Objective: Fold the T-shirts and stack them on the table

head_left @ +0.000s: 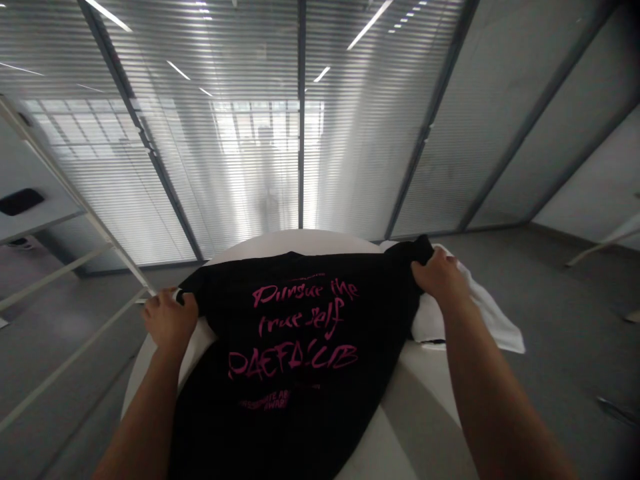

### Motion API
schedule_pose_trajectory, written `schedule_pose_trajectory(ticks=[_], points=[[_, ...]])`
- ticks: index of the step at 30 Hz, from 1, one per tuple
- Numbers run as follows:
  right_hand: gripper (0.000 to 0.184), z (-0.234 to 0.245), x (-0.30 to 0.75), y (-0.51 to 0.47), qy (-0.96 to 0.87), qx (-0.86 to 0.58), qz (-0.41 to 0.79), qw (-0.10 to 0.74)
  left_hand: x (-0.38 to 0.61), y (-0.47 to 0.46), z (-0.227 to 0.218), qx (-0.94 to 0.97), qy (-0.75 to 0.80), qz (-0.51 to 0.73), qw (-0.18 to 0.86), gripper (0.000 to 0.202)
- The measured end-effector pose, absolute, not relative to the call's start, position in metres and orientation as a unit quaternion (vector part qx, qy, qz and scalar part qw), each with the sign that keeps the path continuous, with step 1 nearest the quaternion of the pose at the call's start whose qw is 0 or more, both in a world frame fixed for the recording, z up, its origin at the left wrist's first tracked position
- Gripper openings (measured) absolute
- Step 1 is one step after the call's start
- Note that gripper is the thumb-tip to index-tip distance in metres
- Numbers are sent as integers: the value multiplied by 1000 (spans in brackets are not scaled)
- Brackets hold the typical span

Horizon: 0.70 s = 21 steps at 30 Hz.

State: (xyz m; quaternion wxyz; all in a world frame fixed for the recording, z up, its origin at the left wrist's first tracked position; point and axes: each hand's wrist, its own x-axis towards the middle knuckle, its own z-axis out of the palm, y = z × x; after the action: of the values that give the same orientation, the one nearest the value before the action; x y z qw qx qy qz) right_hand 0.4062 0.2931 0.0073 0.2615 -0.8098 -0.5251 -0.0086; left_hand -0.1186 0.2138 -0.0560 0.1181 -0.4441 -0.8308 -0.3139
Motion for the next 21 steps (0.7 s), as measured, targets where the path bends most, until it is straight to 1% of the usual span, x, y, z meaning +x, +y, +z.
schedule_pose_trajectory(ticks=[1, 3, 5, 7, 9, 11, 14, 16, 19, 21], points=[[66, 11, 393, 289, -529, -805, -37, 267, -106, 215, -54, -480, -811, -304, 139, 41], [63, 17, 367, 280, -557, -778, -88, 277, -78, 217, -53, -610, -742, -261, 98, 34], [54, 20, 341, 272, -609, -729, -133, 281, -52, 217, -56, -702, -679, -212, 40, 36], [44, 19, 317, 266, -668, -676, -153, 270, -31, 215, -63, -743, -647, -172, 7, 42], [38, 13, 295, 261, -730, -628, -125, 238, -19, 211, -69, -755, -643, -127, -12, 46], [38, 1, 277, 257, -799, -569, -58, 183, -13, 208, -70, -754, -651, -86, -25, 47], [46, -25, 257, 250, -865, -493, 39, 82, -11, 205, -65, -751, -657, -57, -23, 43], [53, -42, 250, 246, -878, -472, 72, 30, -10, 203, -61, -755, -654, -46, -7, 43], [61, -57, 247, 244, -878, -469, 94, 1, -7, 201, -58, -759, -650, -35, 21, 43], [63, -58, 249, 247, -878, -467, 104, -1, -5, 200, -59, -760, -648, -31, 31, 43]])
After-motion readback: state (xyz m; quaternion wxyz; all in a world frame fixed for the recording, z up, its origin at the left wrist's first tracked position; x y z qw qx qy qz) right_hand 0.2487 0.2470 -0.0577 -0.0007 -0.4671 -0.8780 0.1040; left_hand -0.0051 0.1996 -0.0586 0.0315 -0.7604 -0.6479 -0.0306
